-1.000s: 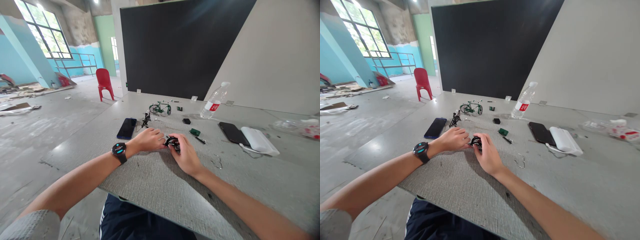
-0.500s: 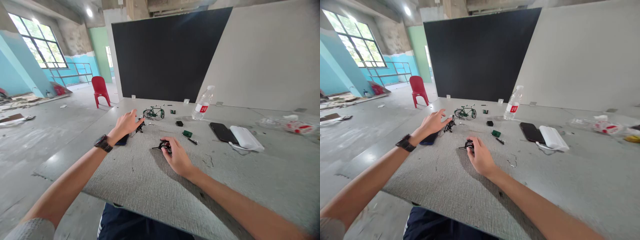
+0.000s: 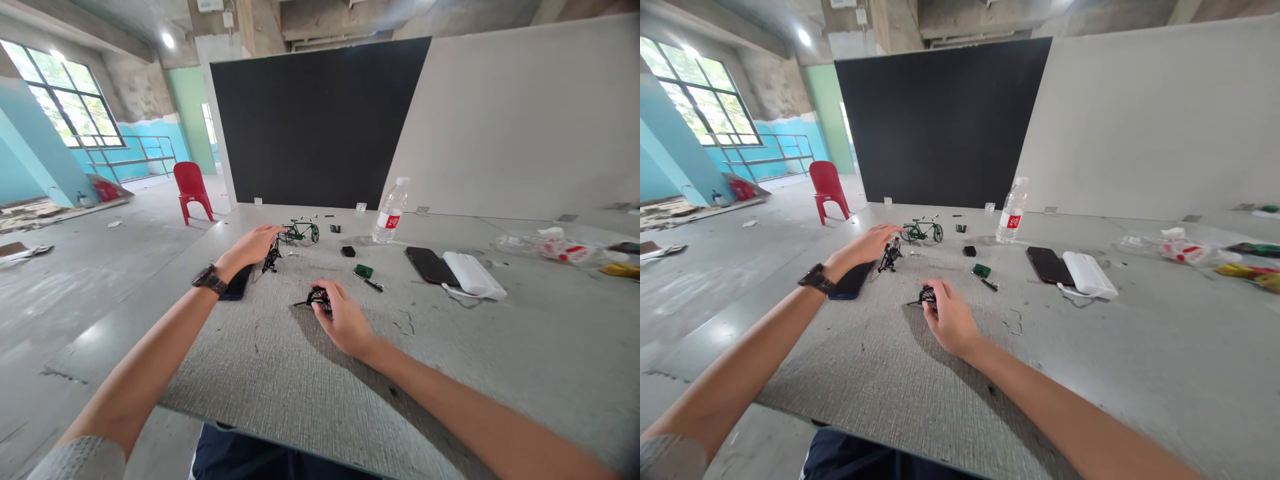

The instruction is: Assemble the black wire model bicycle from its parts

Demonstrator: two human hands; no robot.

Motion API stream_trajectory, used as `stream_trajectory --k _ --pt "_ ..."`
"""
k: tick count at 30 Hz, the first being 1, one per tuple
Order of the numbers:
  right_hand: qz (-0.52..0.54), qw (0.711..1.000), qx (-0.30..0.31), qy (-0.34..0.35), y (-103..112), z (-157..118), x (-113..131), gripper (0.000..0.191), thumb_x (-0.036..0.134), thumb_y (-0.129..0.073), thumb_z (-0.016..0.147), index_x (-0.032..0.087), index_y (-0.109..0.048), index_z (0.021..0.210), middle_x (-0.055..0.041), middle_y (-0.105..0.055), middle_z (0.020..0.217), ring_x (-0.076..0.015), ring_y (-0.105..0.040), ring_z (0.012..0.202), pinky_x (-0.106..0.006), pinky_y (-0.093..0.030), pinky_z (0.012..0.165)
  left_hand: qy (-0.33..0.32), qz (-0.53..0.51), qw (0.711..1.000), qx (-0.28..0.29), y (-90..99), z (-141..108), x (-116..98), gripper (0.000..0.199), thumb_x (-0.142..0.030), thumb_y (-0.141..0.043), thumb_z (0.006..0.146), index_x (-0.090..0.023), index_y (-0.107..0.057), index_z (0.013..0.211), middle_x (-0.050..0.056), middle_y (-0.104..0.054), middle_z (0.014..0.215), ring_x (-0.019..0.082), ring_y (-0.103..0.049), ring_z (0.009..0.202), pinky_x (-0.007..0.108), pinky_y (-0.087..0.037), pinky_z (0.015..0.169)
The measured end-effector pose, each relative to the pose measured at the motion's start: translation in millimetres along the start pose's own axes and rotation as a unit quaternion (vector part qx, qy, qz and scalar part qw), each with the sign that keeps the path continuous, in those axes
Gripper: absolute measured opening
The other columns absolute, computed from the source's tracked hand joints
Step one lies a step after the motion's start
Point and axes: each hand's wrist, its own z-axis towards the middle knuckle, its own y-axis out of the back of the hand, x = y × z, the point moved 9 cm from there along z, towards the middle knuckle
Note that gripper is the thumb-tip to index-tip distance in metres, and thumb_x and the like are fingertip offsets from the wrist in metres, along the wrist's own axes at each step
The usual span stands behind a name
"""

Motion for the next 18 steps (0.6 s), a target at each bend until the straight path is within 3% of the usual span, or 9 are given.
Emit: stream_trajectory --k 2,4,8,13,18 --pt "0.000 1.000 0.002 -0.001 0.0 0.0 0.2 0.027 0.019 -0.048 0.095 0.022 -0.050 0.122 -0.0122 -0.063 0.121 -0.0246 -0.065 0.104 -0.043 -0.055 0.089 -0.084 0.077 0.993 0.005 2.0 -3.1 -6.9 0.064 0.005 -0.038 0.088 -0.029 -0.053 0.141 0.006 -0.053 0.148 0.021 -0.054 0.128 0.033 -0.043 0.100" --pt "0.001 1.000 -0.001 0.006 0.5 0.3 1.3 0.028 0.019 -0.048 0.094 0.022 -0.050 0.122 -0.0124 -0.062 0.122 -0.0247 -0.065 0.105 -0.043 -0.055 0.089 -0.147 0.140 0.979 0.001 -0.6 -6.5 -12.0 0.067 0.009 -0.041 0.085 -0.029 -0.056 0.138 0.004 -0.050 0.151 0.022 -0.046 0.136 0.038 -0.037 0.109" --pt "0.003 1.000 -0.007 0.021 1.1 0.9 2.6 0.029 0.018 -0.049 0.094 0.022 -0.050 0.123 -0.0120 -0.062 0.121 -0.0250 -0.064 0.108 -0.043 -0.055 0.091 -0.243 0.182 0.953 0.016 -21.0 -11.4 -23.1 0.045 0.005 -0.048 0.088 -0.025 -0.068 0.116 0.004 -0.062 0.140 0.020 -0.047 0.134 0.038 -0.032 0.112" --pt "0.002 0.999 -0.010 0.036 2.0 1.1 3.6 0.030 0.018 -0.049 0.093 0.023 -0.050 0.123 -0.0115 -0.063 0.120 -0.0251 -0.064 0.109 -0.044 -0.054 0.093 -0.263 0.229 0.937 -0.003 -30.8 -12.3 -26.9 0.027 0.002 -0.053 0.089 -0.018 -0.070 0.084 0.005 -0.073 0.105 0.021 -0.056 0.118 0.034 -0.036 0.104" --pt "0.006 1.000 0.000 0.031 0.4 0.3 2.7 0.029 0.019 -0.048 0.095 0.023 -0.049 0.123 -0.0119 -0.063 0.121 -0.0248 -0.064 0.108 -0.043 -0.055 0.091 -0.243 0.331 0.912 -0.012 -24.8 -17.5 -25.8 0.026 -0.001 -0.050 0.093 -0.018 -0.069 0.089 0.004 -0.073 0.098 0.021 -0.060 0.105 0.035 -0.037 0.095"
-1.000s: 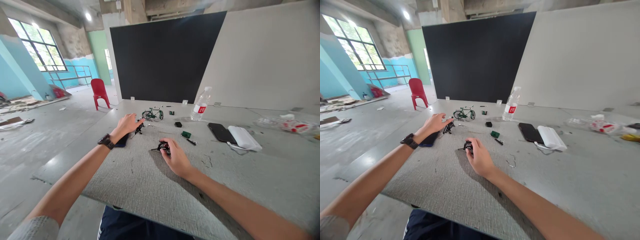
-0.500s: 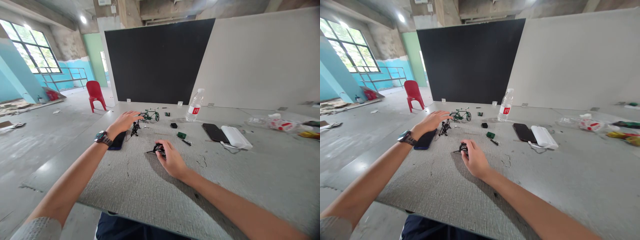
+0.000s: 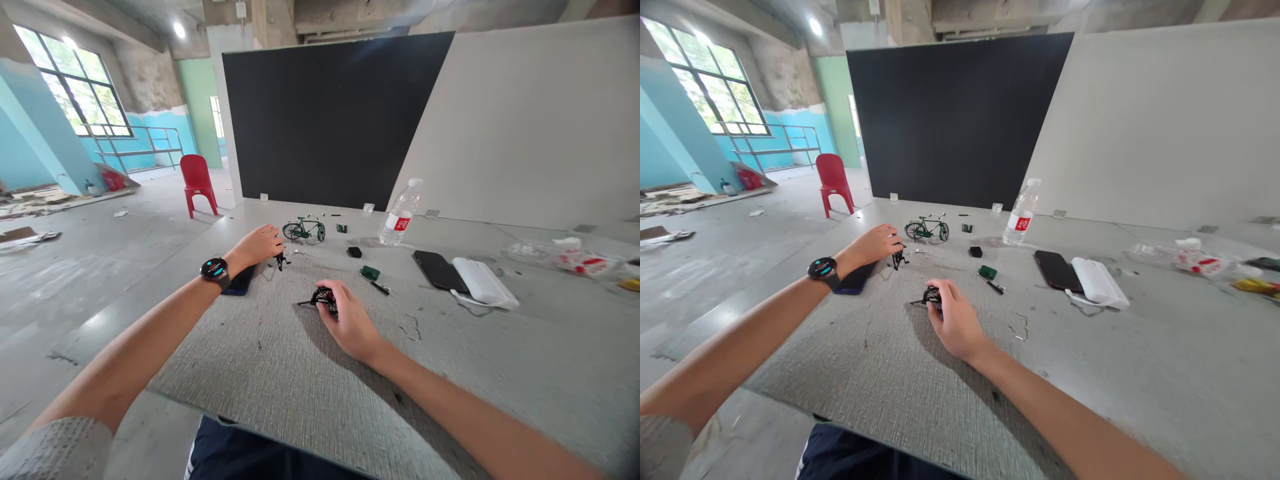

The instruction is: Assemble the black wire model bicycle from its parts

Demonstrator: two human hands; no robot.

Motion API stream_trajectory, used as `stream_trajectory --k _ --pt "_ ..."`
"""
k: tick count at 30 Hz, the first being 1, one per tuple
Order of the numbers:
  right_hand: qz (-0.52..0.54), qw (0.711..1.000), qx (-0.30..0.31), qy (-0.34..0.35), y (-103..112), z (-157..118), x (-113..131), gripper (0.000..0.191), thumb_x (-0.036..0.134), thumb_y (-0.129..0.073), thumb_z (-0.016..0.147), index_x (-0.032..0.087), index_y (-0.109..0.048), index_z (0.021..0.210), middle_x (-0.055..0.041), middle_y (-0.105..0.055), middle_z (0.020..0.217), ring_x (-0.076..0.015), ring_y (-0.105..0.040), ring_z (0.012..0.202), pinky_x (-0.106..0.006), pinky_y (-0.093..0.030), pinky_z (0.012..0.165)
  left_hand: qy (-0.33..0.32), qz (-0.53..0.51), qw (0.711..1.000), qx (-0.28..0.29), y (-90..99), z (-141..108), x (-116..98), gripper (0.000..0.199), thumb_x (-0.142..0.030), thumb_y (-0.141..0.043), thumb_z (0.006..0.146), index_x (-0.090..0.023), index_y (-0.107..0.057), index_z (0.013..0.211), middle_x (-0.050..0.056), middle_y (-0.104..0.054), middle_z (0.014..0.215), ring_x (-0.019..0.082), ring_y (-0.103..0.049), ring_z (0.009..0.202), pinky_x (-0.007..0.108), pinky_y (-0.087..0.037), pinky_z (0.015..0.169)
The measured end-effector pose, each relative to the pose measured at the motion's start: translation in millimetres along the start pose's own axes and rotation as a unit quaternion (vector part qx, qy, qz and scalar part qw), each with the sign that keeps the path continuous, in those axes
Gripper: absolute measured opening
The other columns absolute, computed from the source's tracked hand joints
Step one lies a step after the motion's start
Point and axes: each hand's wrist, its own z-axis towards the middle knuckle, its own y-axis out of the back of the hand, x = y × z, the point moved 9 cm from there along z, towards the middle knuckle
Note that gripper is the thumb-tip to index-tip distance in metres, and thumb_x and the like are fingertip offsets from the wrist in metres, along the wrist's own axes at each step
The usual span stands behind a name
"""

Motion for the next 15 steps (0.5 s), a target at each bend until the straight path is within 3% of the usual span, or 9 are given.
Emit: stream_trajectory --k 6,10,13,15 --pt "-0.004 1.000 0.002 -0.006 -3.1 0.3 -1.7 0.027 0.021 -0.049 0.096 0.023 -0.050 0.123 -0.0099 -0.064 0.118 -0.0236 -0.066 0.104 -0.041 -0.055 0.090 0.086 0.024 0.995 -0.033 37.0 -4.6 2.1 0.024 -0.005 -0.049 0.096 -0.019 -0.067 0.103 0.005 -0.071 0.106 0.021 -0.061 0.099 0.035 -0.038 0.087" --pt "0.001 1.000 -0.007 -0.003 -2.7 0.4 -3.7 0.026 0.021 -0.049 0.096 0.023 -0.050 0.122 -0.0093 -0.064 0.117 -0.0220 -0.067 0.099 -0.040 -0.056 0.088 0.125 0.007 0.990 -0.064 64.3 -0.2 -12.4 0.027 -0.005 -0.046 0.097 -0.020 -0.064 0.109 0.006 -0.070 0.105 0.020 -0.061 0.095 0.035 -0.038 0.085" --pt "0.005 1.000 -0.002 0.017 0.0 -1.1 4.6 0.027 0.022 -0.047 0.097 0.023 -0.051 0.124 -0.0101 -0.064 0.118 -0.0226 -0.067 0.100 -0.040 -0.056 0.087 0.155 -0.027 0.984 -0.078 71.9 4.5 -24.2 0.031 -0.006 -0.045 0.097 -0.021 -0.061 0.118 0.007 -0.069 0.104 0.022 -0.061 0.094 0.035 -0.039 0.080" --pt "0.011 0.999 0.034 0.039 -1.5 -1.7 18.7 0.035 0.022 -0.048 0.096 0.024 -0.049 0.131 -0.0104 -0.064 0.117 -0.0238 -0.066 0.102 -0.041 -0.056 0.087 0.161 -0.051 0.983 -0.070 69.0 9.1 -32.7 0.030 -0.006 -0.043 0.097 -0.020 -0.062 0.116 0.010 -0.068 0.102 0.024 -0.060 0.095 0.037 -0.039 0.078"
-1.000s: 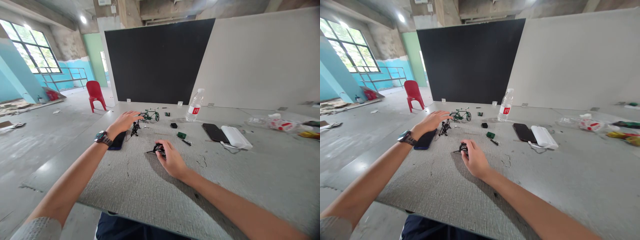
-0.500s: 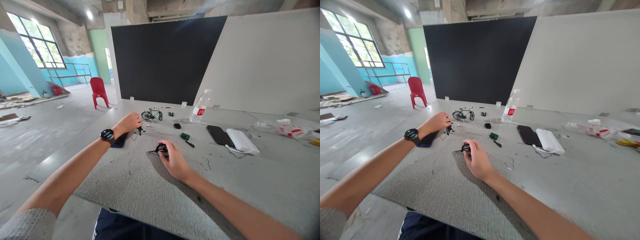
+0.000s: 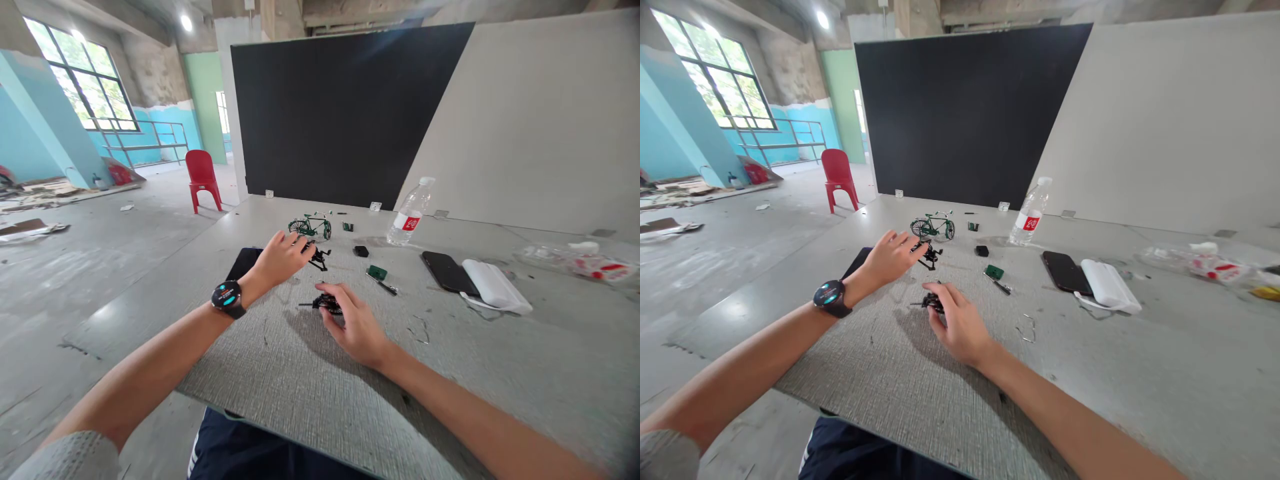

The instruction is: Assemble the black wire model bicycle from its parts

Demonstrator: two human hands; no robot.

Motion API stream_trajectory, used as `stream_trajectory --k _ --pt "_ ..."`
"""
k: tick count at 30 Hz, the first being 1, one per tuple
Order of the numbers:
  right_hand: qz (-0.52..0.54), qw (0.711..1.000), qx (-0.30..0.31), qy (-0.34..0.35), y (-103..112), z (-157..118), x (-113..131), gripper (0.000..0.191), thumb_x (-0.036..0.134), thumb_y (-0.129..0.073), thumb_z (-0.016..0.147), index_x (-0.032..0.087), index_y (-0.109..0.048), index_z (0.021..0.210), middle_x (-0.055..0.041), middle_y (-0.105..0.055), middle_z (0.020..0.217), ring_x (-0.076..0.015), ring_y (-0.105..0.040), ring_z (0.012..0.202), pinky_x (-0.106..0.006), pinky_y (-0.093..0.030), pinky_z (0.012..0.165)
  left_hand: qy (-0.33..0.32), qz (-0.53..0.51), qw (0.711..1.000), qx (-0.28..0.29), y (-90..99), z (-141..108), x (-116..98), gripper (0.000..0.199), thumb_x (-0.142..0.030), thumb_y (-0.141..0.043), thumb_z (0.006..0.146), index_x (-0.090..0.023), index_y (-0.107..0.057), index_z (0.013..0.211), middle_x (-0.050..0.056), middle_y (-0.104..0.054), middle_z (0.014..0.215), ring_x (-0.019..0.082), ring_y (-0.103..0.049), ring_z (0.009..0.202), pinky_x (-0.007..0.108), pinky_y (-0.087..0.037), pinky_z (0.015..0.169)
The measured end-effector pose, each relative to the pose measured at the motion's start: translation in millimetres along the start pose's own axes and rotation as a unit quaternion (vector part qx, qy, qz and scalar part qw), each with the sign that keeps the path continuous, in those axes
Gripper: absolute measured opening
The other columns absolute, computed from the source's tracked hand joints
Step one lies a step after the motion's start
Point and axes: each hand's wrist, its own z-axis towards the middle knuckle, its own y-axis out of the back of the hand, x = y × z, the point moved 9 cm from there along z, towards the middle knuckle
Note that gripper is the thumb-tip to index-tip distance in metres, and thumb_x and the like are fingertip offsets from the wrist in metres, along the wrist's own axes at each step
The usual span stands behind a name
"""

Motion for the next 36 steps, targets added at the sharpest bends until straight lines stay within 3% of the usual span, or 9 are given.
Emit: stream_trajectory --k 4,6,11,15,18,23,29,33,36 --pt "0.122 0.981 0.153 0.000 -19.2 4.5 35.1 0.072 0.019 -0.058 0.089 0.027 -0.027 0.153 -0.0066 -0.067 0.110 -0.0175 -0.067 0.083 -0.034 -0.057 0.079 -0.013 -0.057 0.997 0.043 -12.1 4.7 -16.9 0.033 -0.004 -0.037 0.096 -0.016 -0.063 0.112 0.014 -0.067 0.102 0.028 -0.059 0.099 0.039 -0.040 0.077" --pt "0.153 0.968 0.200 0.006 -27.2 9.2 53.2 0.081 0.021 -0.062 0.086 0.027 -0.022 0.156 -0.0048 -0.067 0.108 -0.0162 -0.066 0.078 -0.031 -0.055 0.075 -0.026 -0.068 0.996 0.059 -14.1 7.4 -23.4 0.037 -0.003 -0.032 0.096 -0.014 -0.064 0.110 0.015 -0.066 0.103 0.029 -0.059 0.100 0.040 -0.041 0.078" --pt "0.053 0.969 0.223 0.090 -40.4 22.8 84.7 0.078 0.016 -0.053 0.084 0.024 -0.026 0.156 -0.0021 -0.070 0.092 -0.0167 -0.061 0.069 -0.028 -0.047 0.065 -0.023 -0.102 0.992 0.066 -11.9 11.9 -28.0 0.041 -0.004 -0.028 0.097 -0.018 -0.065 0.111 0.015 -0.065 0.103 0.030 -0.058 0.104 0.044 -0.043 0.084" --pt "-0.012 0.967 0.227 0.117 -46.9 26.8 92.5 0.075 0.017 -0.050 0.084 0.021 -0.029 0.155 -0.0029 -0.070 0.088 -0.0162 -0.057 0.062 -0.028 -0.040 0.058 -0.027 -0.122 0.990 0.065 -12.8 13.2 -30.9 0.033 -0.006 -0.036 0.097 -0.015 -0.064 0.112 0.016 -0.065 0.103 0.032 -0.058 0.105 0.044 -0.042 0.086" --pt "-0.013 0.967 0.225 0.118 -47.4 26.6 94.3 0.073 0.018 -0.050 0.085 0.020 -0.029 0.155 -0.0042 -0.071 0.092 -0.0174 -0.059 0.066 -0.028 -0.041 0.060 -0.033 -0.112 0.991 0.064 -14.1 13.2 -32.7 0.030 -0.005 -0.042 0.095 -0.014 -0.063 0.113 0.016 -0.066 0.103 0.031 -0.058 0.104 0.042 -0.040 0.086" --pt "0.020 0.976 0.206 0.064 -38.1 21.4 81.2 0.067 0.020 -0.051 0.088 0.023 -0.030 0.151 -0.0048 -0.070 0.098 -0.0193 -0.064 0.075 -0.031 -0.048 0.068 -0.047 -0.051 0.996 0.055 -13.2 10.8 -33.8 0.034 -0.002 -0.035 0.096 -0.015 -0.063 0.109 0.013 -0.067 0.101 0.028 -0.058 0.101 0.039 -0.039 0.081" --pt "0.066 0.985 0.159 0.007 -12.3 8.9 37.7 0.057 0.024 -0.062 0.088 0.025 -0.042 0.142 -0.0073 -0.067 0.109 -0.0205 -0.067 0.091 -0.036 -0.055 0.083 -0.018 -0.043 0.998 0.045 -14.1 6.3 -28.3 0.032 -0.004 -0.037 0.095 -0.013 -0.064 0.107 0.015 -0.068 0.101 0.028 -0.060 0.096 0.039 -0.041 0.075" --pt "0.025 0.997 0.072 -0.002 6.6 5.4 0.7 0.045 0.022 -0.061 0.088 0.026 -0.051 0.132 -0.0085 -0.068 0.117 -0.0235 -0.068 0.102 -0.041 -0.056 0.090 0.028 -0.103 0.994 0.032 -13.5 0.2 -19.3 0.029 -0.007 -0.045 0.095 -0.015 -0.062 0.117 0.014 -0.070 0.110 0.027 -0.060 0.103 0.037 -0.044 0.079" --pt "0.022 0.999 -0.008 -0.030 19.6 6.1 -22.3 0.031 0.023 -0.060 0.091 0.025 -0.056 0.122 -0.0075 -0.071 0.114 -0.0233 -0.071 0.098 -0.043 -0.057 0.089 0.096 -0.221 0.970 0.029 -16.0 -5.0 -5.1 0.032 -0.024 -0.051 0.099 -0.020 -0.057 0.130 0.009 -0.072 0.110 0.026 -0.063 0.105 0.036 -0.047 0.083"
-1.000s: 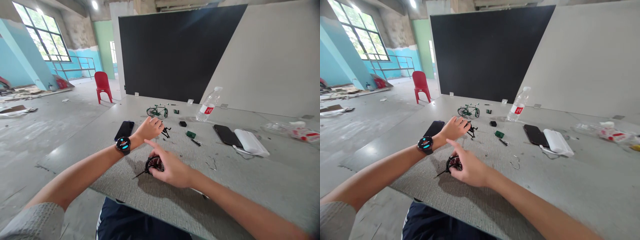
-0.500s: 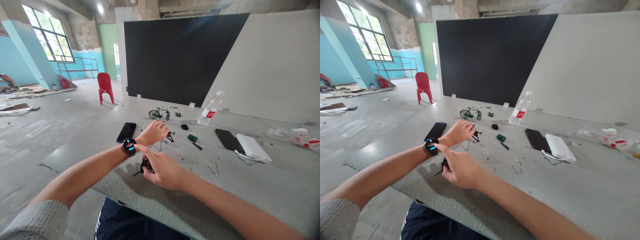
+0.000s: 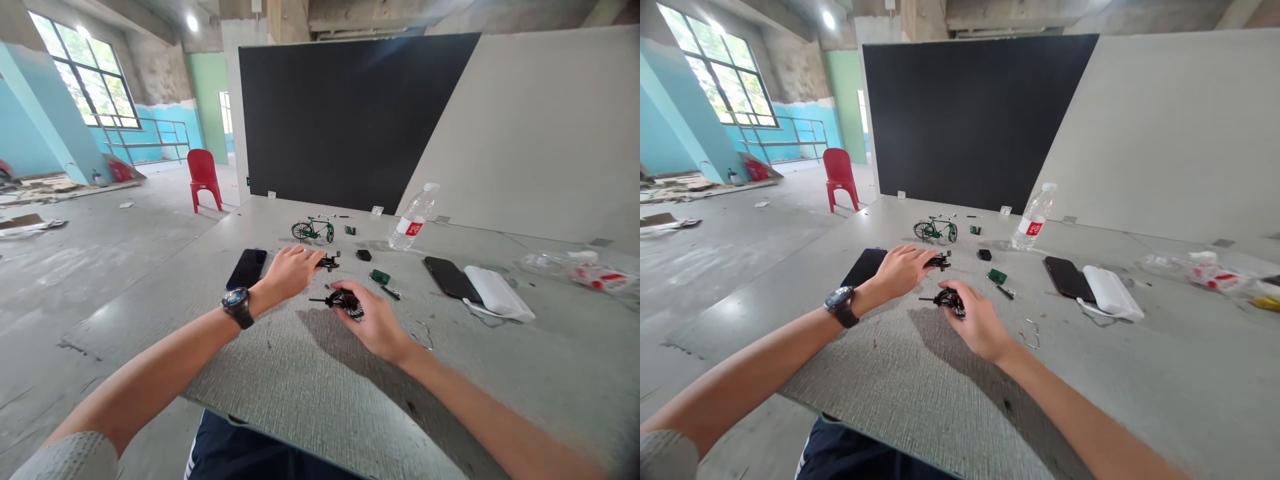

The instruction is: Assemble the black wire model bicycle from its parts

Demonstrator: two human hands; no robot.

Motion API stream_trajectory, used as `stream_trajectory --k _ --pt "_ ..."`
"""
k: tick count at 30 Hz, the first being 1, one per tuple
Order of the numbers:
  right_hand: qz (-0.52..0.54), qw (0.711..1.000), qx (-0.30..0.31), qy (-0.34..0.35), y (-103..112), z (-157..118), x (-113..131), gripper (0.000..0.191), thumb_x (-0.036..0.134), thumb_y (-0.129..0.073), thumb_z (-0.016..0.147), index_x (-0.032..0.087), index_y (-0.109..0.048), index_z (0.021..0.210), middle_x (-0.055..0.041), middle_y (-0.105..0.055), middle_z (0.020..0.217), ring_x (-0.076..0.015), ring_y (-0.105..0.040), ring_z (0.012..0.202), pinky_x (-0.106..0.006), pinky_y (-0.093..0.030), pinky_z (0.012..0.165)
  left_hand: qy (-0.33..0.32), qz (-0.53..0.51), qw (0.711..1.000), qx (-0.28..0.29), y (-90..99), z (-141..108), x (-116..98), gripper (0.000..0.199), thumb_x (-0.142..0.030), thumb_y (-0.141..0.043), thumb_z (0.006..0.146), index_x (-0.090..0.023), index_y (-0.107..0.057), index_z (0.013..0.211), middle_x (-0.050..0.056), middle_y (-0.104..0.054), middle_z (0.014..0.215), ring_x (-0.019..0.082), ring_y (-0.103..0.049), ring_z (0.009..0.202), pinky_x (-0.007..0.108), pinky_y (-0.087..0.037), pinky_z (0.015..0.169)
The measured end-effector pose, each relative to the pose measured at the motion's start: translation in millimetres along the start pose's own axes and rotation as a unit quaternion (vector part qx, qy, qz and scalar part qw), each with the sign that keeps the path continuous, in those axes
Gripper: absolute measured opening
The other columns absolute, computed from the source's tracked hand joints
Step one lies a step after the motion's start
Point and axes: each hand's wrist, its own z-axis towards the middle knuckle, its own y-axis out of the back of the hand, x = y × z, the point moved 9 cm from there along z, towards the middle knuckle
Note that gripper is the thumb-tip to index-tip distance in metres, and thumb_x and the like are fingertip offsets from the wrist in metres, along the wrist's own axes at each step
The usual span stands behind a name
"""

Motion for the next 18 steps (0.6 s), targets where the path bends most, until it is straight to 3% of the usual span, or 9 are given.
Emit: stream_trajectory --k 3,6,9,13,18 --pt "0.020 0.996 -0.088 -0.029 14.8 1.5 -12.9 0.030 0.029 -0.063 0.090 0.023 -0.056 0.119 -0.0074 -0.072 0.108 -0.0230 -0.072 0.090 -0.041 -0.058 0.085 0.073 -0.180 0.981 -0.002 -2.0 -1.3 18.6 0.043 -0.037 -0.061 0.095 -0.026 -0.053 0.136 0.006 -0.073 0.109 0.024 -0.067 0.099 0.034 -0.050 0.082" --pt "0.034 0.987 -0.150 -0.049 24.9 -0.2 -19.2 0.032 0.034 -0.064 0.091 0.023 -0.055 0.119 -0.0072 -0.071 0.102 -0.0230 -0.071 0.086 -0.041 -0.058 0.081 0.106 -0.341 0.934 0.004 -10.4 -1.6 29.4 0.039 -0.036 -0.068 0.089 -0.022 -0.061 0.126 0.005 -0.074 0.107 0.022 -0.068 0.098 0.033 -0.051 0.084" --pt "0.044 0.980 -0.186 -0.062 29.0 -3.9 -23.5 0.033 0.036 -0.065 0.091 0.023 -0.054 0.120 -0.0067 -0.070 0.099 -0.0226 -0.070 0.085 -0.040 -0.058 0.079 0.133 -0.447 0.883 0.046 -26.3 -3.8 32.5 0.041 -0.037 -0.070 0.086 -0.017 -0.062 0.121 0.004 -0.074 0.090 0.019 -0.068 0.082 0.031 -0.052 0.073" --pt "0.058 0.974 -0.212 -0.060 29.2 -7.9 -25.1 0.033 0.037 -0.064 0.091 0.023 -0.054 0.119 -0.0077 -0.069 0.101 -0.0219 -0.069 0.086 -0.039 -0.058 0.078 0.146 -0.527 0.834 0.070 -36.9 -6.9 29.6 0.042 -0.036 -0.071 0.084 -0.015 -0.063 0.120 0.007 -0.074 0.099 0.019 -0.068 0.084 0.029 -0.053 0.067" --pt "0.086 0.968 -0.227 -0.065 26.7 -10.1 -28.9 0.031 0.037 -0.065 0.091 0.022 -0.053 0.116 -0.0075 -0.067 0.101 -0.0209 -0.068 0.086 -0.037 -0.058 0.078 0.151 -0.548 0.821 0.049 -33.3 -7.7 33.8 0.041 -0.031 -0.072 0.083 -0.014 -0.064 0.120 0.010 -0.073 0.111 0.021 -0.068 0.097 0.035 -0.054 0.086"
